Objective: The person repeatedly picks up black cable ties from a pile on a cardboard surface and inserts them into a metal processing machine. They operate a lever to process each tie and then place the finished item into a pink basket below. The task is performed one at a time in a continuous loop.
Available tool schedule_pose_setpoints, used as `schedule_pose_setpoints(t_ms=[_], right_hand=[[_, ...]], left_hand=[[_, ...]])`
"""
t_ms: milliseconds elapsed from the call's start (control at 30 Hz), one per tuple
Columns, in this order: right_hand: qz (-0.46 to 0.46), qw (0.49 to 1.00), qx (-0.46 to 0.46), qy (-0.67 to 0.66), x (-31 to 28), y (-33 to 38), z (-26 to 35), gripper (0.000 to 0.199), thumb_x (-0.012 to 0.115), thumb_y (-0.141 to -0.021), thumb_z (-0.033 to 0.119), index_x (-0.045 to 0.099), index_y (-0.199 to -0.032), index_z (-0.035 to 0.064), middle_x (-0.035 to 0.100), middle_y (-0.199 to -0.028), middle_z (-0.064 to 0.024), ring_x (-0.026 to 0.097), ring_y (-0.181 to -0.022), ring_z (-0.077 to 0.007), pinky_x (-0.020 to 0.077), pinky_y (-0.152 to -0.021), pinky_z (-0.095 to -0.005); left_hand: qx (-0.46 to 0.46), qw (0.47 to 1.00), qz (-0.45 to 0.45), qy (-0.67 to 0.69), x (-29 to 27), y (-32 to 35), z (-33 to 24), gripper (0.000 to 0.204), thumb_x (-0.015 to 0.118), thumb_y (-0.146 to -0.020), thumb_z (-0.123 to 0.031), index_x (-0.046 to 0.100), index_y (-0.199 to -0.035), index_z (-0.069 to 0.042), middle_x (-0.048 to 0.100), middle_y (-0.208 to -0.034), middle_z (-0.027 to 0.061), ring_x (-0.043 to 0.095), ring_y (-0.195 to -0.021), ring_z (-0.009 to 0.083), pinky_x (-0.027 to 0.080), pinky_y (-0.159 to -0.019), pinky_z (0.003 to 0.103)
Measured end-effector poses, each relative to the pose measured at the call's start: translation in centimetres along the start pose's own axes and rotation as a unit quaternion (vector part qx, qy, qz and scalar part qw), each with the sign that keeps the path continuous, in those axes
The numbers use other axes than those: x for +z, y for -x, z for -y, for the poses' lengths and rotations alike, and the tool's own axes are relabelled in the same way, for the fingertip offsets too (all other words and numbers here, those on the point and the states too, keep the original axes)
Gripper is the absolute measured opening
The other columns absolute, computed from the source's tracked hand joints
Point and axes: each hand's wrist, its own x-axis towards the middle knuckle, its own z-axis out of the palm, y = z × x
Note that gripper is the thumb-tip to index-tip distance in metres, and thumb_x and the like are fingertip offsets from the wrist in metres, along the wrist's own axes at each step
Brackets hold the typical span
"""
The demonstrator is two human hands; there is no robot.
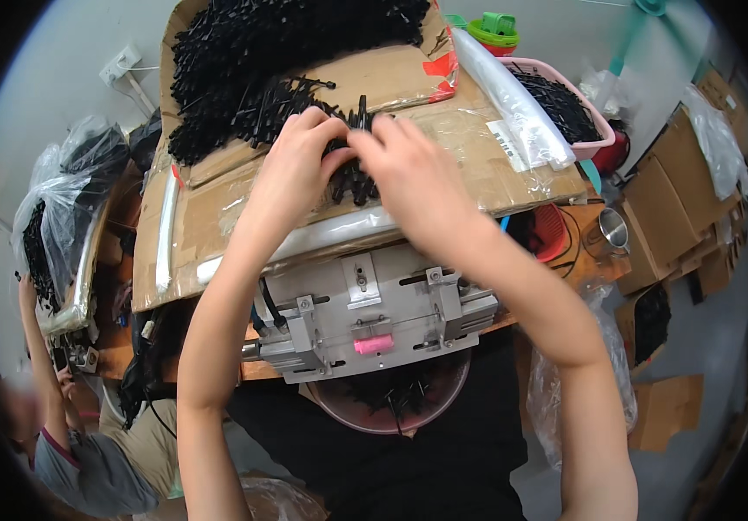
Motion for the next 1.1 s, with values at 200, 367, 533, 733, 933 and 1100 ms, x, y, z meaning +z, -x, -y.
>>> schedule_pose_setpoints(t_ms=[200,367,533,733,933,1100], right_hand=[[0.194,0.962,-0.100,-0.162,0.5,-1.9,-5.7,0.021,0.070,-0.080,0.001,0.066,-0.101,0.0030,0.061,-0.094,-0.0126,0.061,-0.092,-0.0327,0.0491,-0.080,-0.0398],[0.187,0.934,-0.005,-0.306,-1.3,-2.7,-5.5,0.016,0.072,-0.085,0.010,0.069,-0.100,0.0035,0.062,-0.086,-0.0037,0.060,-0.083,-0.0167,0.0480,-0.072,-0.0282],[0.146,0.800,0.230,-0.535,-1.4,-6.8,-7.6,0.024,0.067,-0.095,0.028,0.071,-0.106,0.0067,0.061,-0.085,0.0038,0.050,-0.074,-0.0008,0.0391,-0.063,-0.0172],[0.086,0.881,0.179,-0.429,-1.8,-7.8,-6.7,0.031,0.064,-0.098,0.030,0.067,-0.117,0.0049,0.060,-0.083,0.0037,0.044,-0.071,-0.0021,0.0364,-0.063,-0.0206],[-0.044,0.781,0.211,-0.586,-6.2,-1.7,-4.2,0.036,0.060,-0.100,0.029,0.060,-0.121,0.0002,0.057,-0.082,-0.0009,0.049,-0.080,-0.0084,0.0379,-0.071,-0.0241],[-0.013,0.718,0.163,-0.677,-7.2,4.0,-1.8,0.028,0.061,-0.099,0.020,0.059,-0.117,-0.0019,0.069,-0.093,-0.0102,0.060,-0.084,-0.0117,0.0468,-0.075,-0.0251]], left_hand=[[0.001,0.994,0.107,0.034,-3.1,2.1,2.5,0.014,0.070,-0.083,-0.004,0.067,-0.097,-0.003,0.059,-0.084,0.0091,0.057,-0.079,0.0229,0.048,-0.074,0.032],[-0.187,0.930,0.136,0.286,-7.5,2.8,2.1,0.013,0.068,-0.091,-0.011,0.069,-0.101,-0.003,0.061,-0.083,0.0014,0.058,-0.080,0.0119,0.049,-0.074,0.028],[-0.254,0.727,0.016,0.638,-10.5,1.6,6.2,0.029,0.059,-0.101,-0.022,0.059,-0.121,-0.001,0.058,-0.090,-0.0012,0.053,-0.082,0.0066,0.046,-0.074,0.020],[-0.250,0.855,-0.106,0.442,-11.4,5.1,2.2,0.022,0.058,-0.100,-0.011,0.059,-0.120,-0.001,0.056,-0.093,-0.0008,0.050,-0.083,0.0065,0.043,-0.076,0.020],[-0.135,0.981,-0.111,0.089,-6.8,15.6,-7.6,0.021,0.069,-0.079,0.011,0.067,-0.094,-0.003,0.064,-0.098,0.0109,0.063,-0.087,0.0203,0.052,-0.076,0.031],[-0.156,0.986,0.041,0.033,-1.3,22.2,-14.5,0.070,0.072,-0.074,0.009,0.050,-0.140,0.003,0.059,-0.101,0.0127,0.057,-0.090,0.0276,0.050,-0.080,0.036]])
